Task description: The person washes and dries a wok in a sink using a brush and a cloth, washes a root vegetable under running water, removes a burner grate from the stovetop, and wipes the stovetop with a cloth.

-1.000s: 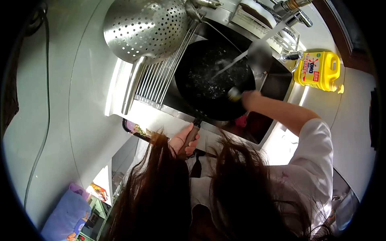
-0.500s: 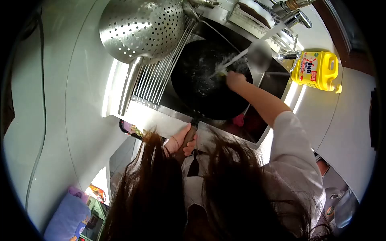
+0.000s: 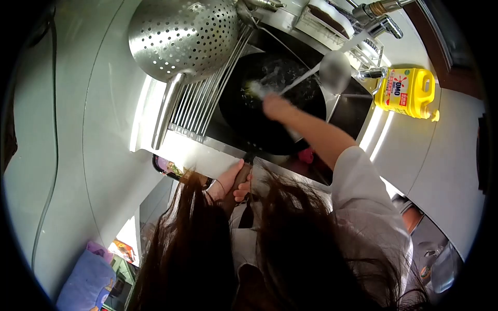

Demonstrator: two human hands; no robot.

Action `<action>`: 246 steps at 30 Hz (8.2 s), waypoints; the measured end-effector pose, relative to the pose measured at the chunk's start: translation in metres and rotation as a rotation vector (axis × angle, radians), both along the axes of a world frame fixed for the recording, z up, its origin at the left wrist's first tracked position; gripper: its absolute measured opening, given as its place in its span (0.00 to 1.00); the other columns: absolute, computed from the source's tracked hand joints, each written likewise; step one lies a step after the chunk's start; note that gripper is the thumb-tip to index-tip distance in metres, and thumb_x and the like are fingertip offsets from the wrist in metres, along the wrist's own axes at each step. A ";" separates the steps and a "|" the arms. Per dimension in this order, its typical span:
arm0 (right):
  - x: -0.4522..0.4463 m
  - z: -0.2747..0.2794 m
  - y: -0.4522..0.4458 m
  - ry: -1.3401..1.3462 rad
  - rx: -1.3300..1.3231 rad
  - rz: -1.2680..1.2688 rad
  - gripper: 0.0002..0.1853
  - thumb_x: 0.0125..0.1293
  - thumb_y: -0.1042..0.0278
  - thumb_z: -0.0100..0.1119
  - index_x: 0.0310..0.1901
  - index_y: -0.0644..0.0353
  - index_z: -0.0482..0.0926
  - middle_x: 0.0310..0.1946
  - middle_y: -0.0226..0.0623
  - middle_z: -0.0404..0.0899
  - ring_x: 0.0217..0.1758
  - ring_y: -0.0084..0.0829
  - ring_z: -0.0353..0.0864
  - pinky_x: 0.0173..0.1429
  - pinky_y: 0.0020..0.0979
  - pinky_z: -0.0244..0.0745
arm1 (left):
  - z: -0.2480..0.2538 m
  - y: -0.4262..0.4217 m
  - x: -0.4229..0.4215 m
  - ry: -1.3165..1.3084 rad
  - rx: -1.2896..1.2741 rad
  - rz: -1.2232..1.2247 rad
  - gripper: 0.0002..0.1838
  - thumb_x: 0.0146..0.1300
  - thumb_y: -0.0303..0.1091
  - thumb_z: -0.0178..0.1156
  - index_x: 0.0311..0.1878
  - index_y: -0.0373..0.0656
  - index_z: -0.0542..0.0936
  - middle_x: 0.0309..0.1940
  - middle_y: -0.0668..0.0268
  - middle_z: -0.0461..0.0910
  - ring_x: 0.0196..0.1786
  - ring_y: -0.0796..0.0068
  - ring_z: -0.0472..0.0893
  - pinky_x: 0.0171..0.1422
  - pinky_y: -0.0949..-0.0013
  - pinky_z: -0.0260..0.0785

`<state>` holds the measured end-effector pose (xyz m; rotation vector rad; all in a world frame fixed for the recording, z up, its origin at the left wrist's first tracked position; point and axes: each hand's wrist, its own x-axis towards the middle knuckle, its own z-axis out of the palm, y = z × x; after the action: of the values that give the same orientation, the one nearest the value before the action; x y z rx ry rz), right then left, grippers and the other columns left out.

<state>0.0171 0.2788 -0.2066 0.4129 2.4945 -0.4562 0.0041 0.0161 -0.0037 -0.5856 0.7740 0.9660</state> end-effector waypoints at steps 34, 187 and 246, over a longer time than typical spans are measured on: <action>0.049 0.208 -0.036 -0.107 -0.164 0.271 0.19 0.71 0.50 0.45 0.39 0.60 0.76 0.30 0.46 0.83 0.33 0.45 0.84 0.34 0.46 0.78 | -0.001 -0.005 0.005 -0.039 -0.002 0.069 0.26 0.70 0.63 0.42 0.34 0.47 0.69 0.15 0.76 0.62 0.12 0.85 0.57 0.16 0.77 0.51; 0.178 0.281 -0.085 1.019 -0.087 -0.554 0.14 0.68 0.53 0.54 0.35 0.54 0.70 0.22 0.37 0.77 0.23 0.44 0.78 0.24 0.42 0.68 | 0.266 0.089 0.025 -0.696 0.373 0.948 0.11 0.60 0.22 0.50 0.39 0.39 0.58 0.22 0.62 0.68 0.25 0.68 0.76 0.31 0.67 0.80; 0.057 0.320 0.190 0.688 0.315 -0.488 0.15 0.62 0.58 0.56 0.46 0.56 0.81 0.40 0.50 0.82 0.45 0.50 0.81 0.49 0.46 0.76 | 0.166 0.037 0.028 0.439 0.088 -0.185 0.11 0.57 0.24 0.53 0.43 0.37 0.68 0.22 0.69 0.69 0.22 0.81 0.68 0.27 0.75 0.62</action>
<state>0.0744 0.4686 0.1132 1.1736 3.1393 -0.4404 0.0320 0.0527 0.1619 -0.2189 1.1477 0.9626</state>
